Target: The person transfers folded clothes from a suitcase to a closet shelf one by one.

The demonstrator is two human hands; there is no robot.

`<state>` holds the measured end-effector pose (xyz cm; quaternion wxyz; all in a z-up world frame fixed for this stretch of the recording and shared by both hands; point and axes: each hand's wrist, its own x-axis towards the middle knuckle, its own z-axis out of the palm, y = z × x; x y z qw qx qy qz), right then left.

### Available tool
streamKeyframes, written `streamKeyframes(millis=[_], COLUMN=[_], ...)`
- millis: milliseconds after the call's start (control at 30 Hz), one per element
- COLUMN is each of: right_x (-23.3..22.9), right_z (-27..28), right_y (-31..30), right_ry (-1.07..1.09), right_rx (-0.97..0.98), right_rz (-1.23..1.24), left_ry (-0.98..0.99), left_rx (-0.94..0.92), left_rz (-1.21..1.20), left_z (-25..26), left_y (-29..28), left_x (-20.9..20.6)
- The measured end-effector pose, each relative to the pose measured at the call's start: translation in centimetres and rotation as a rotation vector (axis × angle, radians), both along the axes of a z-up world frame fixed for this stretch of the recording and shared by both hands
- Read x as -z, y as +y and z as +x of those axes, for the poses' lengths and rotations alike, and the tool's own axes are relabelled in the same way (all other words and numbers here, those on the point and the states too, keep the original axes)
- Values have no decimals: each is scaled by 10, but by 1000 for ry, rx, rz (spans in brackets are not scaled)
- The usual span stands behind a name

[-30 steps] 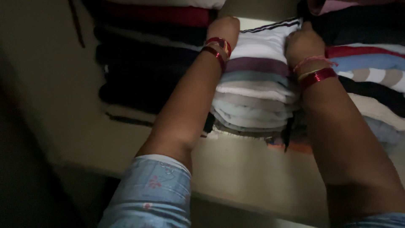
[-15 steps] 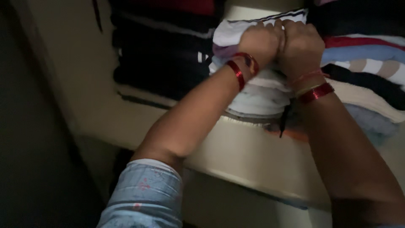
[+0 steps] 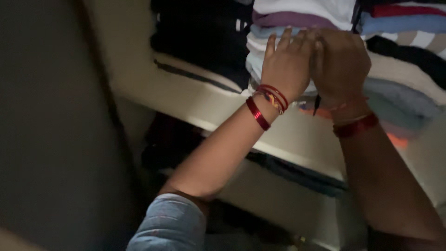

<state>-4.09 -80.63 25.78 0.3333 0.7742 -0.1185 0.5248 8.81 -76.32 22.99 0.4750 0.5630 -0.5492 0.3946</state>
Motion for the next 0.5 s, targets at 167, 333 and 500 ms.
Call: streamKeyframes(millis=[167, 333, 500], right_x=[31, 70, 124], right_z=[-17, -22, -21], right_y=[70, 147, 229], right_ry=[-101, -196, -361], right_rx=[-107, -118, -226], right_rz=[82, 169, 286], left_ry=[36, 75, 63], left_rx=[81, 150, 179], left_rz=[16, -19, 25], left_z=[-25, -46, -54], left_y=[72, 152, 240], left_x=[24, 61, 105])
